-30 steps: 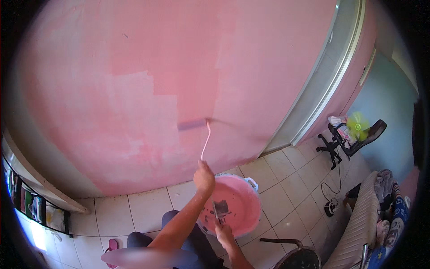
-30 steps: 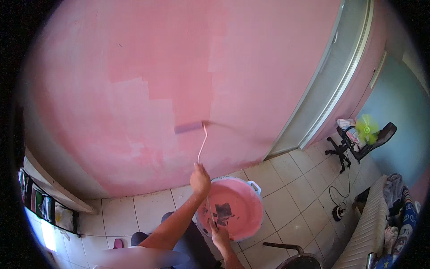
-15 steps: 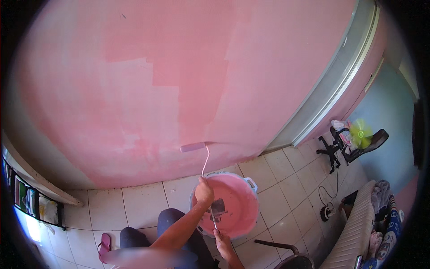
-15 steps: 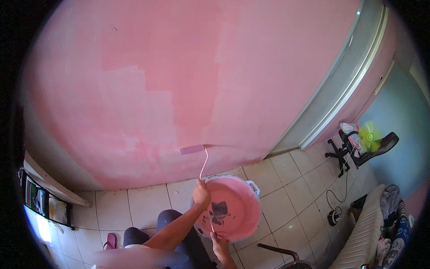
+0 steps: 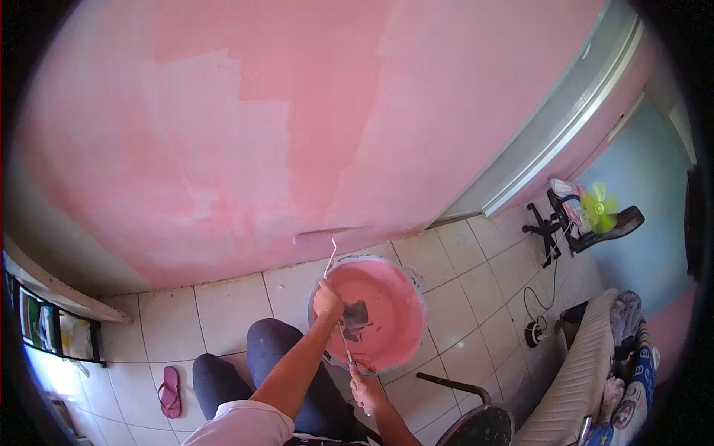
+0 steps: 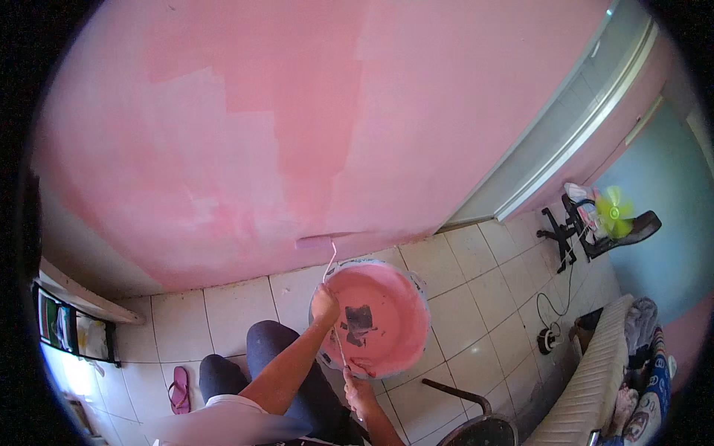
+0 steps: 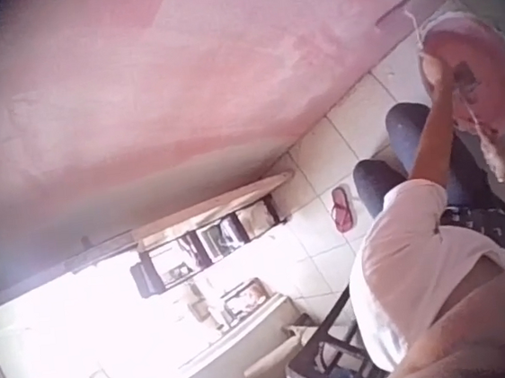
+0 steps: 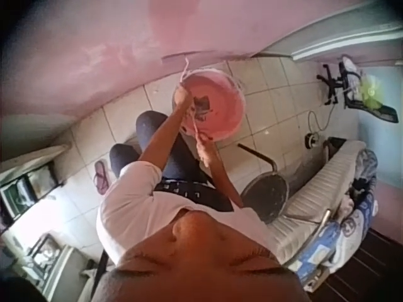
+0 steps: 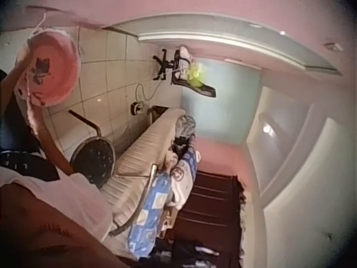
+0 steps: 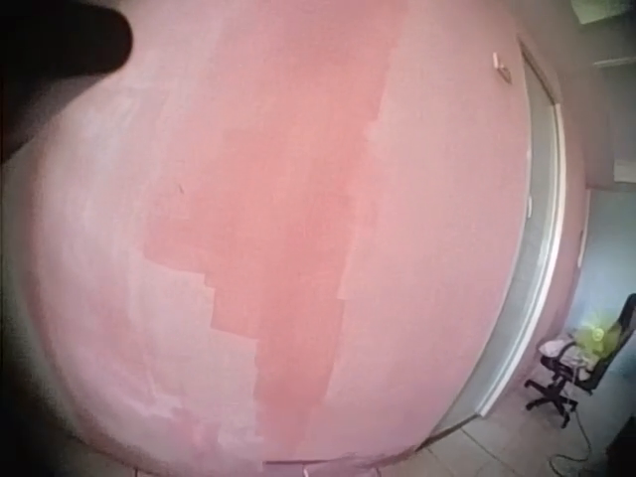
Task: Painting a wall with a roller and a brush.
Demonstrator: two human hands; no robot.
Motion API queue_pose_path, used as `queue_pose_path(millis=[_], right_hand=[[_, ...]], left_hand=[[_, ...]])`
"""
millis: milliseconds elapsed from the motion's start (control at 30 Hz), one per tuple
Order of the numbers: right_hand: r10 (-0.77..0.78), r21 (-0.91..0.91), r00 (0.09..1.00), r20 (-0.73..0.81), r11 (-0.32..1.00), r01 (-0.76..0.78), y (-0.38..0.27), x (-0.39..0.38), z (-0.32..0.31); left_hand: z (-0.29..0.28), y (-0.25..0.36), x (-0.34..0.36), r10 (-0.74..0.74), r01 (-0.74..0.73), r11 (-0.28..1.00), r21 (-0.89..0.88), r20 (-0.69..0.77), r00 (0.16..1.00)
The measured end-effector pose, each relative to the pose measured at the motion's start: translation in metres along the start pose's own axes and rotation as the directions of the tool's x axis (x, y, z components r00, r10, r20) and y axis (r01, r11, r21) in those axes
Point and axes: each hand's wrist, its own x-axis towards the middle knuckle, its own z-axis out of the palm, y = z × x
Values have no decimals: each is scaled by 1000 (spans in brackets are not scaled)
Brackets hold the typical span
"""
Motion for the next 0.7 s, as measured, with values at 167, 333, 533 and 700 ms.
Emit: queue_pose_path(millis=[167, 333, 533, 700], right_hand=[[-71, 161, 959, 275, 987, 27, 13, -8, -27], [-173, 54, 928, 329, 985, 164, -8, -69, -63], [-84, -113, 985, 152, 988, 102, 10, -69, -98], [-183, -296, 981, 72, 935, 196, 17, -15, -93]], left_hand=[[-19, 12, -8, 141, -141, 990, 5, 41, 989], [-20, 13, -37, 250, -264, 964, 20, 262, 932], [7, -29, -55, 561, -692, 698, 184, 460, 688], [15, -68, -56, 521, -744, 635, 209, 595, 612]])
